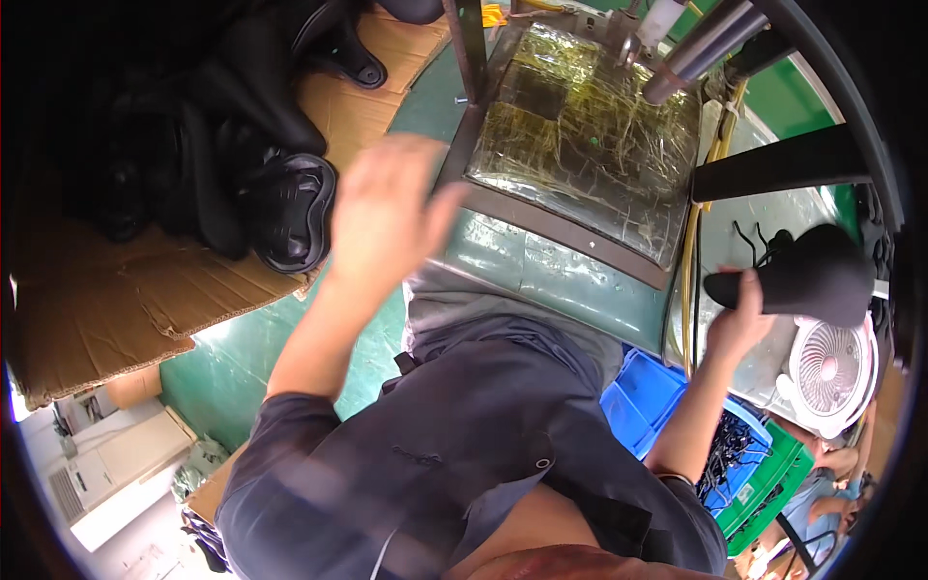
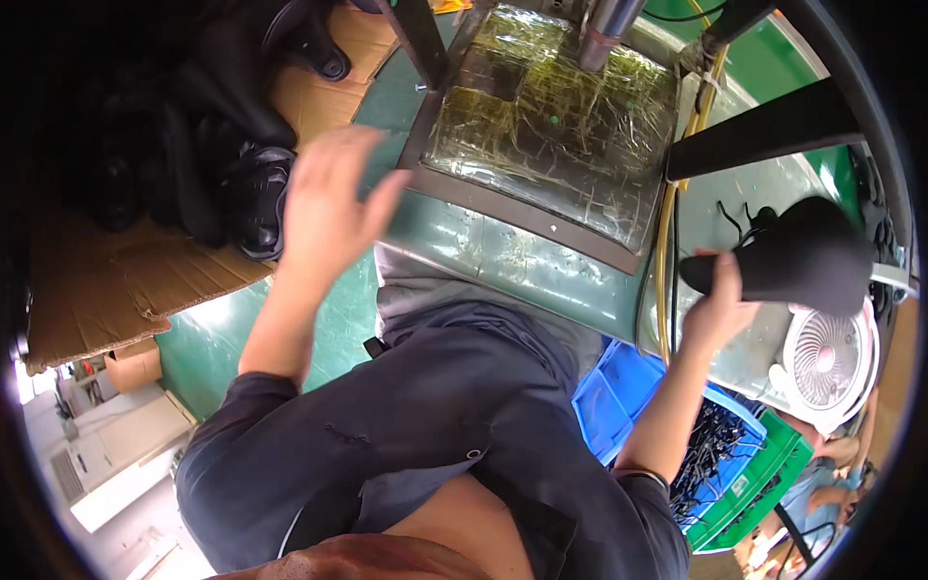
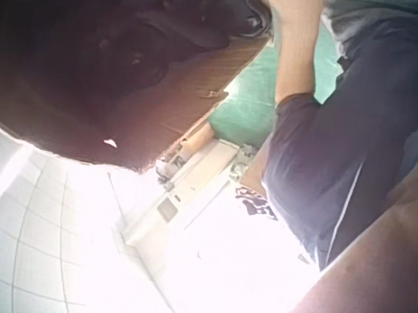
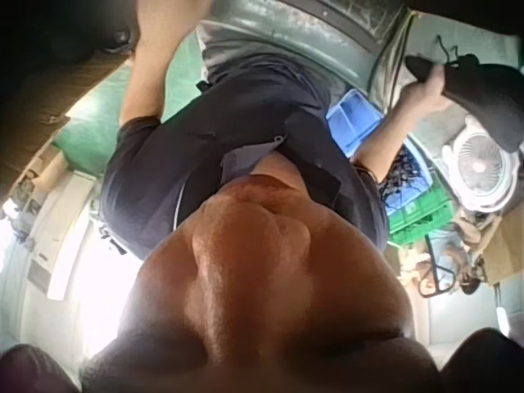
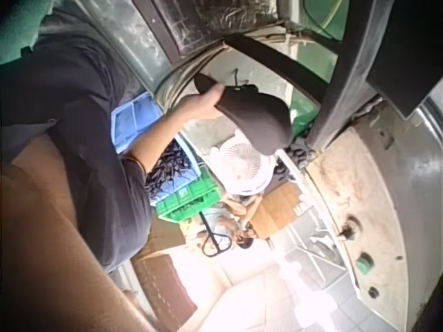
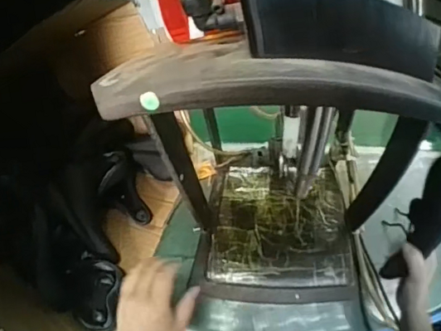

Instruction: Assembling bicycle seats by manually attaching rails to saddles and securing them using an industrial press machine.

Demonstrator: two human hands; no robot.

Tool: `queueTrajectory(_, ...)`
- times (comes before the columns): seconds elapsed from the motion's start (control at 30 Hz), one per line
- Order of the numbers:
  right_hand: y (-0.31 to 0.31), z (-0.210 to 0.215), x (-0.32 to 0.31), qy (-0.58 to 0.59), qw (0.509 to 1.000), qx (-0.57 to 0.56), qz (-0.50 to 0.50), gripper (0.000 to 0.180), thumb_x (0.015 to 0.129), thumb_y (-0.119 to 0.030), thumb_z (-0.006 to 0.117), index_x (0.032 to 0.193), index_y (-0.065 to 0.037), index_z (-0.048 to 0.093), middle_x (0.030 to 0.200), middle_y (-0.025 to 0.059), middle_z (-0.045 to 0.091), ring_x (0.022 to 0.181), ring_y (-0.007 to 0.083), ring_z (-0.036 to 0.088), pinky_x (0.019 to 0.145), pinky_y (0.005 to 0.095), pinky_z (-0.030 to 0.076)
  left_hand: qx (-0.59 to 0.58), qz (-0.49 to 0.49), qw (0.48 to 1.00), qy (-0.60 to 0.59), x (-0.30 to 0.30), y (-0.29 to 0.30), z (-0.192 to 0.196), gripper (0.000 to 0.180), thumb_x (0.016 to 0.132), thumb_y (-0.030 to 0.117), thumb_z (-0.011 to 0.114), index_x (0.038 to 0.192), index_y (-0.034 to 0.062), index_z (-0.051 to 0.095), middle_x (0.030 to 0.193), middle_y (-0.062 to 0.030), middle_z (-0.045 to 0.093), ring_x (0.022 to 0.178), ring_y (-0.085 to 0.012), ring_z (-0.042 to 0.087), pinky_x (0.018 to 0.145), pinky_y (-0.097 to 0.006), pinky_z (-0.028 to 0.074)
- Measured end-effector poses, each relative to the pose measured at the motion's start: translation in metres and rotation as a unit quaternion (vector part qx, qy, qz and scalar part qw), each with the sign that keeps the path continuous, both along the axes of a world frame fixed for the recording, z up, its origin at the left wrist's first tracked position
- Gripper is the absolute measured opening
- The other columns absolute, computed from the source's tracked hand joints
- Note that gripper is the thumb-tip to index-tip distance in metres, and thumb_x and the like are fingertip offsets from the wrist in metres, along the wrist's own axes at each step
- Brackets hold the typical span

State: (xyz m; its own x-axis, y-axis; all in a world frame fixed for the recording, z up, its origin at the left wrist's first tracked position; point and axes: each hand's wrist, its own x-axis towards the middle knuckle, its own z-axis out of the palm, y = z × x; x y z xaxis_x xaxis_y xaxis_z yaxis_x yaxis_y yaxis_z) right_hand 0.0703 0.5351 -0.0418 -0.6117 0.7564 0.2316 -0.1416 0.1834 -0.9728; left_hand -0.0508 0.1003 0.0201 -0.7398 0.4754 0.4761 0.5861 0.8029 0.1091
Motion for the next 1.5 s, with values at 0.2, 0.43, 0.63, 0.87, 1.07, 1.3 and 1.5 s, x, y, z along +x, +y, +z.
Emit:
queueTrajectory(0.2, 0.146, 0.032, -0.101, 0.049, 0.992, -0.116, -0.011, 0.068, 0.103, -0.025, 0.077, 0.15, 0.014, 0.047, 0.146, 0.0236, 0.06, 0.133, 0.0368, 0.063, 0.113, 0.0488, 0.054, -0.25, 0.352, 0.902, -0.005, 0.014, -0.079, -0.05, 0.084, 0.081, 0.05, 0.088, 0.137, -0.0042, 0.055, 0.124, -0.0163, 0.063, 0.121, -0.0339, 0.065, 0.1, -0.045, 0.055)
queueTrajectory(0.43, 0.133, -0.035, -0.044, -0.449, 0.707, 0.546, -0.03, 0.075, 0.097, -0.054, 0.071, 0.15, -0.002, 0.06, 0.15, 0.0238, 0.061, 0.137, 0.0439, 0.059, 0.112, 0.0493, 0.049, -0.193, 0.278, 0.94, -0.032, 0.041, -0.1, -0.038, 0.033, 0.086, 0.025, 0.086, 0.098, 0.0015, 0.066, 0.097, -0.0116, 0.066, 0.094, -0.0311, 0.07, 0.08, -0.041, 0.06)
queueTrajectory(0.63, 0.146, -0.029, -0.02, -0.47, 0.726, 0.502, -0.03, 0.072, 0.094, -0.047, 0.074, 0.148, 0.0, 0.061, 0.14, 0.0282, 0.066, 0.129, 0.0457, 0.064, 0.108, 0.0488, 0.052, 0.272, 0.134, 0.942, -0.146, 0.078, -0.078, 0.059, 0.03, 0.088, 0.001, 0.085, 0.114, -0.0061, 0.074, 0.095, -0.0049, 0.066, 0.075, -0.0087, 0.059, 0.071, -0.025, 0.052)
queueTrajectory(0.87, 0.147, -0.022, -0.007, -0.466, 0.811, 0.354, -0.011, 0.072, 0.086, -0.047, 0.079, 0.139, 0.001, 0.068, 0.118, 0.0269, 0.077, 0.116, 0.0417, 0.072, 0.102, 0.0452, 0.054, 0.695, -0.18, 0.582, -0.38, 0.062, -0.087, 0.039, 0.035, 0.11, 0.015, 0.063, 0.134, -0.0098, 0.063, 0.125, -0.0161, 0.075, 0.108, -0.0223, 0.074, 0.098, -0.035, 0.059)
queueTrajectory(1.07, 0.136, -0.026, 0.003, -0.421, 0.826, 0.372, -0.039, 0.072, 0.085, -0.049, 0.082, 0.137, -0.001, 0.071, 0.117, 0.0233, 0.078, 0.11, 0.0326, 0.074, 0.1, 0.0389, 0.054, 0.742, -0.086, 0.44, -0.499, 0.041, -0.039, -0.039, 0.044, 0.112, 0.019, 0.061, 0.145, -0.0074, 0.053, 0.143, -0.0184, 0.066, 0.133, -0.0259, 0.064, 0.115, -0.04, 0.05)
queueTrajectory(1.3, 0.058, 0.026, 0.043, -0.202, 0.963, 0.178, -0.027, 0.046, 0.093, -0.018, 0.084, 0.134, 0.0, 0.072, 0.087, -0.004, 0.061, 0.067, 0.0049, 0.051, 0.061, 0.0214, 0.04, 0.506, -0.114, 0.751, -0.408, 0.035, -0.023, -0.044, 0.052, 0.086, -0.011, 0.083, 0.13, 0.0013, 0.057, 0.13, -0.0134, 0.07, 0.12, -0.0176, 0.068, 0.103, -0.034, 0.056)
queueTrajectory(1.5, -0.013, 0.062, 0.054, -0.065, 0.972, 0.198, 0.11, 0.054, 0.085, -0.004, 0.083, 0.137, -0.002, 0.069, 0.109, 0.0029, 0.064, 0.096, 0.0115, 0.059, 0.087, 0.0251, 0.05, 0.234, -0.371, 0.89, -0.124, 0.0, 0.01, -0.025, 0.029, 0.081, -0.005, 0.081, 0.104, 0.0041, 0.066, 0.128, -0.0118, 0.073, 0.126, -0.0294, 0.069, 0.107, -0.046, 0.054)
